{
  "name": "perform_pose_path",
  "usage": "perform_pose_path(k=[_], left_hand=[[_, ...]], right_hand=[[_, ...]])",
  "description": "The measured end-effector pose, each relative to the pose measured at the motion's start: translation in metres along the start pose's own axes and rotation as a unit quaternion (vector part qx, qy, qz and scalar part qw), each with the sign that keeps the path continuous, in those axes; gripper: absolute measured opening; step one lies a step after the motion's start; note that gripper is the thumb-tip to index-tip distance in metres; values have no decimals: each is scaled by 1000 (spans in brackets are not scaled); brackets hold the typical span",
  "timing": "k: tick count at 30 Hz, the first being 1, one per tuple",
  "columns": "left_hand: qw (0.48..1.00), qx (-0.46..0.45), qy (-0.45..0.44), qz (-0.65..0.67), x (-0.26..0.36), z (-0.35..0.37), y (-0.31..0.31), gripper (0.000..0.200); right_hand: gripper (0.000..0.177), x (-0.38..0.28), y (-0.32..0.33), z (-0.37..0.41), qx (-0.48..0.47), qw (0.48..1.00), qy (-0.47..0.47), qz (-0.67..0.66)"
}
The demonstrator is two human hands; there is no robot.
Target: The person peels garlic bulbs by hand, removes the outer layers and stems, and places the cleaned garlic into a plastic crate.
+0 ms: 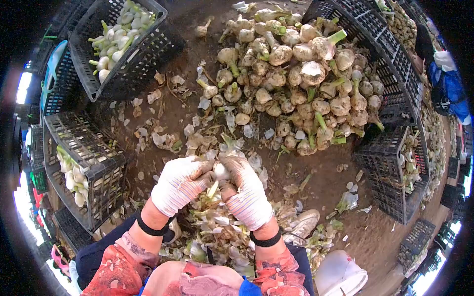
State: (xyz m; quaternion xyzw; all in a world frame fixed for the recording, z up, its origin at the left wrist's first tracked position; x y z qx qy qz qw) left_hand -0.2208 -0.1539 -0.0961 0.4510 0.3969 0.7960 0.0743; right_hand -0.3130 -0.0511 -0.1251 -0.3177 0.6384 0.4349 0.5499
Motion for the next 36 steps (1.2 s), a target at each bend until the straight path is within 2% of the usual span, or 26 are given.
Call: perform_pose_path(k=[2,5,6,7,8,9,11,13,14,15,16,20,21,22,23,25,26,27,29,30,31,32,33,34,35,36], left_hand=[[998,61,-32,-8,5,1,6,15],[994,97,-41,-27,-2,0,5,13],[994,97,-40,-27,0,1,4,13],[978,59,100,173,-23,-1,-1,11],[902,18,234,362,-45,4,-16,10],[902,19,235,362,-45,5,-15,10],[830,41,259,492,-54,9,-15,13],[842,53,228,486,-50,8,-16,14],[936,60,93,335,-31,1,-3,18],[983,64,-46,166,-5,3,1,22],[988,42,-23,146,-6,2,-2,25],[991,59,-45,111,-3,4,-4,15],[951,33,97,291,-27,3,-12,11],[859,5,234,456,-49,10,-29,9],[859,5,234,456,-51,12,-34,9],[758,43,254,599,-68,18,-45,9],[721,63,272,635,-68,18,-46,6],[721,64,271,635,-66,18,-43,6],[805,48,277,523,-61,17,-36,7],[828,53,251,499,-55,14,-36,7],[827,52,252,499,-57,15,-39,7],[834,45,249,490,-58,14,-41,8],[841,38,246,481,-57,13,-41,9],[785,67,266,556,-61,14,-40,14],[844,119,261,453,-71,11,-23,15],[805,150,296,492,-91,14,-22,15]], right_hand=[[47,6,-2,4,1,1000,-9,-21],[48,14,-7,9,16,995,-50,-83],[48,24,-13,15,49,963,-139,-228],[49,32,-22,22,81,900,-223,-365],[49,29,-20,21,80,900,-223,-365],[48,27,-19,20,82,895,-227,-374],[47,28,-19,21,84,890,-231,-383],[48,27,-10,16,75,950,-176,-245],[48,33,-8,16,75,951,-176,-245],[48,22,0,8,36,989,-71,-122],[49,7,1,5,-5,999,36,3],[51,15,0,11,-10,994,-15,-104],[50,22,-3,15,6,981,-67,-183],[50,28,-7,19,22,958,-118,-259],[50,26,-9,21,22,958,-118,-259],[57,33,-17,27,81,888,-193,-410],[57,32,-16,24,78,888,-192,-410],[62,28,-17,20,54,889,-174,-421],[67,25,-21,16,30,888,-157,-430],[70,36,-26,20,20,925,-200,-323],[72,49,-28,25,9,948,-240,-211],[70,50,-28,19,18,967,-188,-169],[70,52,-26,23,18,968,-188,-168],[69,55,-34,29,29,912,-225,-341],[69,47,-43,31,39,825,-255,-503],[70,43,-45,33,71,802,-275,-525]])
Point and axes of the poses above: each hand's wrist, its own z-axis away from the middle knuckle, its own y-axis out of the back of the hand, x = y × z, the point moved 9 cm from there along -z, towards the middle knuckle, and after that the axes turned 10 degrees about y, right-handed, at the moved point
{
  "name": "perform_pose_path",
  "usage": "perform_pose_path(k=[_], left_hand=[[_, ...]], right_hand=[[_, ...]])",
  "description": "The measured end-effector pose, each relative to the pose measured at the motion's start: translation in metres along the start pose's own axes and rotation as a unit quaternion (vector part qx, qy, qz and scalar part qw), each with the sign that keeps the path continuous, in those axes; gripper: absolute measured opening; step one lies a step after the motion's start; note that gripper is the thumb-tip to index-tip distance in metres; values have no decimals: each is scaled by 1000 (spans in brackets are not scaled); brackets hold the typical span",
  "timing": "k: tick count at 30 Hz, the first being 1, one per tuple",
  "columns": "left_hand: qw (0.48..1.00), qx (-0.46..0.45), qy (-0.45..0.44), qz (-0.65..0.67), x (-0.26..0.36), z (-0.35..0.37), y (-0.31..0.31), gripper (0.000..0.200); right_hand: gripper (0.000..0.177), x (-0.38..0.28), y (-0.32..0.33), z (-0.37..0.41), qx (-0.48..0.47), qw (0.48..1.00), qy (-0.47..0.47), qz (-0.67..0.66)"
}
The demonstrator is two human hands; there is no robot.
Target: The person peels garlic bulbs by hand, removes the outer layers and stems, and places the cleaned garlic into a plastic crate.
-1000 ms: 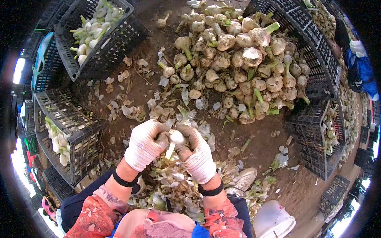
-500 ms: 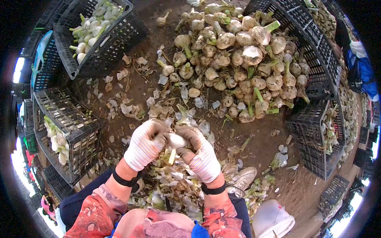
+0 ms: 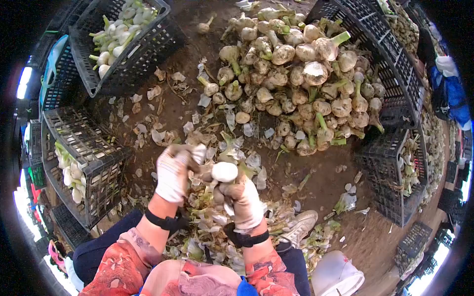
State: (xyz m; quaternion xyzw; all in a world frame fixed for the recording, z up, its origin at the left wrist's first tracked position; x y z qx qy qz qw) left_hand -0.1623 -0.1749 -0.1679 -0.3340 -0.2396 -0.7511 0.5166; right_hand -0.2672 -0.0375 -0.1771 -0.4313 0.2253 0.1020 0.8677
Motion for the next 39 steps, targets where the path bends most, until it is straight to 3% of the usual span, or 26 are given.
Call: perform_pose_path(k=[2,3,5,7,9,11,12,15,17,18,19,21,22,23,24,25,27,28,29,31,32,34,35,36,37,39], left_hand=[[991,82,19,109,-8,-20,30,15],[990,98,54,89,-9,-21,41,15],[991,11,-36,131,14,-17,22,23],[990,-137,-17,-21,25,15,-25,26],[921,-142,-213,-293,43,38,-51,24],[913,-172,-223,-295,38,37,-54,19],[914,-174,-222,-293,38,37,-54,19],[935,-161,-203,-243,40,32,-43,2],[998,-67,-2,2,18,4,-3,12],[987,-140,-61,43,21,4,-10,32],[987,-142,-62,43,16,8,-9,32],[931,-354,82,36,11,42,-53,54],[907,-402,116,54,3,46,-60,69],[927,-366,82,20,6,45,-60,69],[929,-356,96,34,4,44,-60,64],[931,-346,109,48,3,42,-60,59],[943,-317,92,38,4,38,-55,55],[955,-287,76,28,5,34,-50,51],[955,-284,76,28,4,31,-48,51],[963,-264,57,-10,2,26,-41,50],[959,-276,56,-36,-1,27,-42,56],[957,-284,64,6,-6,27,-46,56],[953,-290,73,49,-9,29,-48,55],[951,-290,84,67,-13,30,-51,56],[951,-291,84,68,-13,31,-53,56],[962,-265,73,9,-13,32,-52,57]], right_hand=[[69,2,-4,5,-4,998,6,-69],[69,0,-6,6,-7,990,14,-139],[71,2,-4,3,-9,990,17,-143],[74,-6,4,-2,57,995,86,12],[75,-8,3,-2,39,991,115,54],[73,-8,9,-2,45,985,102,132],[70,-7,4,2,21,993,54,107],[70,3,-9,8,-57,998,-1,-4],[74,0,-13,8,-34,998,42,-45],[66,1,-13,7,-37,996,36,-73],[59,2,-15,6,-41,994,28,-102],[53,9,-11,9,-36,995,17,-90],[50,24,1,10,-18,997,-14,-70],[48,34,10,12,2,998,-46,-49],[46,13,-13,20,-62,997,-49,-15],[46,6,-20,18,-61,997,-49,-14],[43,-4,-4,11,0,951,-49,305],[49,-16,-7,7,-36,938,55,340],[48,-28,-9,13,-7,934,43,355],[43,-51,-21,19,91,949,172,247],[41,-62,-27,21,95,934,235,251],[40,-62,-28,18,63,918,215,328],[40,-57,-29,16,29,895,192,403],[38,-61,-31,16,6,801,289,524],[38,-55,-22,15,7,801,289,525],[37,-55,-24,22,37,719,348,601]])
Point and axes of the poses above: each hand's wrist, its own z-axis away from the middle knuckle, its own y-axis out of the back of the hand, x = y × z, the point moved 9 cm from there along -z, towards the middle knuckle, and after that the axes turned 10 degrees about y, right-handed, at the moved point
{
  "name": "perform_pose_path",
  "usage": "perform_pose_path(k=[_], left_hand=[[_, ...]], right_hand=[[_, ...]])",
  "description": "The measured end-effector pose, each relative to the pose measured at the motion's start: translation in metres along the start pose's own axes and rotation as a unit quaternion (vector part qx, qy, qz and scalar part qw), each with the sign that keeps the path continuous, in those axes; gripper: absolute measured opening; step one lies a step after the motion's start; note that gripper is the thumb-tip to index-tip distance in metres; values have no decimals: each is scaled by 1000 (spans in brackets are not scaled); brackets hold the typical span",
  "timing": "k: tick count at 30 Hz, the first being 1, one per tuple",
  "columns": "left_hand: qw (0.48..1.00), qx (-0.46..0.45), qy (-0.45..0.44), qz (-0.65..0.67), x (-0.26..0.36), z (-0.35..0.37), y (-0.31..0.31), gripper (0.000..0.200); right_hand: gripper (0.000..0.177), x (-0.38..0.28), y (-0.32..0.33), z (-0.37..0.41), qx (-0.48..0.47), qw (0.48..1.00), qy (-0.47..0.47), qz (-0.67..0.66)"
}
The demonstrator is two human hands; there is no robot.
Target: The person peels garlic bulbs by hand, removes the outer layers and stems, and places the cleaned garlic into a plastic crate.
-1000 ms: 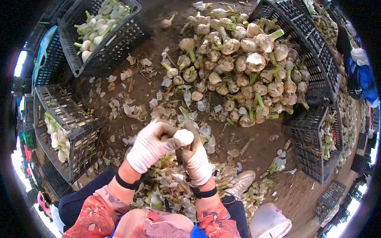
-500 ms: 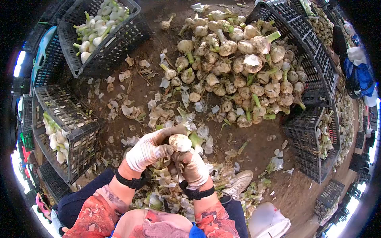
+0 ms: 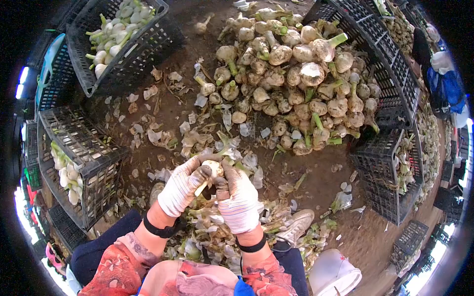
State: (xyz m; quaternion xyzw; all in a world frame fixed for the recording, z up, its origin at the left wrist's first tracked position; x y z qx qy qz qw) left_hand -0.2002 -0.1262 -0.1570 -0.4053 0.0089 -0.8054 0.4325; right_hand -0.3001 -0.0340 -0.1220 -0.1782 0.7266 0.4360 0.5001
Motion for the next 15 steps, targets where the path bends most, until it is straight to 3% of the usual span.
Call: perform_pose_path(k=[1,4,6,8,10,12,13,14,15], left_hand=[[1000,7,-9,-3,-1,-1,2,57],[998,-32,33,39,0,4,0,56],[999,-9,28,23,-1,3,0,56],[1000,-7,8,24,-1,1,3,56],[998,-13,41,36,-1,2,1,55],[996,-15,70,50,-4,1,1,54],[996,-7,66,63,-3,0,5,50],[995,2,63,77,-5,0,7,46],[997,-27,13,78,-4,-6,7,49]], right_hand=[[26,5,-4,5,3,999,-30,-22],[23,3,-3,-1,7,999,-38,-7],[20,15,-6,0,18,995,-67,-65],[19,37,-18,7,9,956,-215,-200],[22,41,-12,2,19,944,-220,-247],[27,40,-29,12,-24,826,-354,-438],[33,21,-27,3,-7,784,-325,-528],[33,18,-25,3,-8,783,-327,-528],[35,21,-20,4,-30,831,-324,-451]])
Point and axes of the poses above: each hand's wrist, its own z-axis away from the middle knuckle, its own y-axis out of the back of the hand, x = y × z, the point moved 9 cm from there along -z, towards the middle knuckle, and after that the axes turned 10 degrees about y, right-handed, at the moved point
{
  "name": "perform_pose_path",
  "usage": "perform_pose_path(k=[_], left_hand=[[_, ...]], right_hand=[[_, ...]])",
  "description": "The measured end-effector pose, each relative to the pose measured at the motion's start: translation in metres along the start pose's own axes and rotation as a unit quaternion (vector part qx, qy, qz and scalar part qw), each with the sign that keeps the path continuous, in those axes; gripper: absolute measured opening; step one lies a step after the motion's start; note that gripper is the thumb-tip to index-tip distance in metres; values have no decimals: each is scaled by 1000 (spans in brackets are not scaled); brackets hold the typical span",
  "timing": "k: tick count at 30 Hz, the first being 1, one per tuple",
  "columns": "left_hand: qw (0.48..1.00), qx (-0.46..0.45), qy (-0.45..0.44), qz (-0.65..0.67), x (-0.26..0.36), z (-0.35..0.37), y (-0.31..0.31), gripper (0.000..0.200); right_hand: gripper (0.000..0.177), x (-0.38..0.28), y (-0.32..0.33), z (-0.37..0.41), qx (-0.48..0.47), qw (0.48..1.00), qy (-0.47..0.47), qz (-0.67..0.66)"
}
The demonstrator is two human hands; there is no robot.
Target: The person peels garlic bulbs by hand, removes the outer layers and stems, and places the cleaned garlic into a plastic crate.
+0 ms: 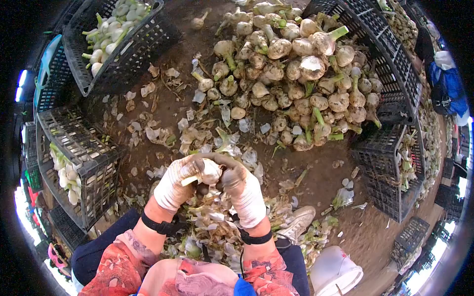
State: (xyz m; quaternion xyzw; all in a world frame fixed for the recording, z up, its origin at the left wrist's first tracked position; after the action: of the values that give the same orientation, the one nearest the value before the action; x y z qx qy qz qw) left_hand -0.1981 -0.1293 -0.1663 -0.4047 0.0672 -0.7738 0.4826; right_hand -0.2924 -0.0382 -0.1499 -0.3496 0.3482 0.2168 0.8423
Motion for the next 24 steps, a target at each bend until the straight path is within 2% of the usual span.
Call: perform_pose_path(k=[1,2,3,4,6,7,9,10,11,13,14,15,16,17,19,20,21,23,24], left_hand=[[1000,-1,0,-1,0,1,1,49],[999,-8,21,-41,1,2,-3,54],[996,-16,41,-81,0,2,-6,59],[987,-40,54,-148,1,2,-7,69],[990,-46,55,-120,-6,2,-7,72],[993,-53,55,-93,-9,1,-9,76],[990,-71,43,-112,-13,-1,-17,81],[987,-88,29,-131,-12,-1,-22,87],[987,-89,25,-132,-12,-2,-22,87],[971,-40,-33,-231,-2,-2,-17,91],[961,-11,-15,-276,-4,-3,-12,95],[961,-10,-13,-276,-6,-5,-10,95],[937,19,-50,-344,-3,-7,-6,93],[907,47,-88,-410,1,-8,-6,92],[890,69,-103,-439,6,-3,-6,89],[897,67,-71,-430,4,-4,-5,88],[904,65,-40,-421,2,-5,-2,87],[895,58,-14,-442,-30,-27,24,88],[886,48,11,-462,-37,-34,28,89]], right_hand=[[38,-3,5,1,7,996,7,94],[32,-10,5,-2,13,981,110,158],[32,-4,10,-2,14,981,111,157],[25,-7,12,-1,11,969,149,198],[10,-21,6,1,-1,932,238,275],[10,-17,8,-4,-1,932,237,275],[9,0,37,-18,108,951,169,237],[11,10,52,-24,160,966,103,177],[18,3,56,-32,174,954,133,204],[26,5,56,-31,169,969,131,125],[26,-3,54,-24,168,969,129,123],[29,-4,45,-17,110,984,81,111],[31,0,36,-11,52,993,35,98],[31,-1,34,-7,53,993,34,100],[33,-22,6,-3,-57,929,182,316],[34,-35,-6,0,-95,849,299,425],[34,-32,-8,-1,-97,849,299,424],[33,-30,-16,1,-89,781,329,523],[22,-28,-20,1,-94,749,345,558]])
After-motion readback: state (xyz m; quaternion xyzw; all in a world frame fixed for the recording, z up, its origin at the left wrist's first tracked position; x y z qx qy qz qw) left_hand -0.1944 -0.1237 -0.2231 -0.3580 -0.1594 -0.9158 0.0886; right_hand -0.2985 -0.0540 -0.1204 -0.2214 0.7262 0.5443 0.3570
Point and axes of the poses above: each hand's wrist, its own z-axis away from the middle knuckle, its own y-axis out of the back of the hand, x = y × z, the point moved 9 cm from there along -z, towards the middle knuckle, and after that the axes turned 10 degrees about y, right-handed, at the moved point
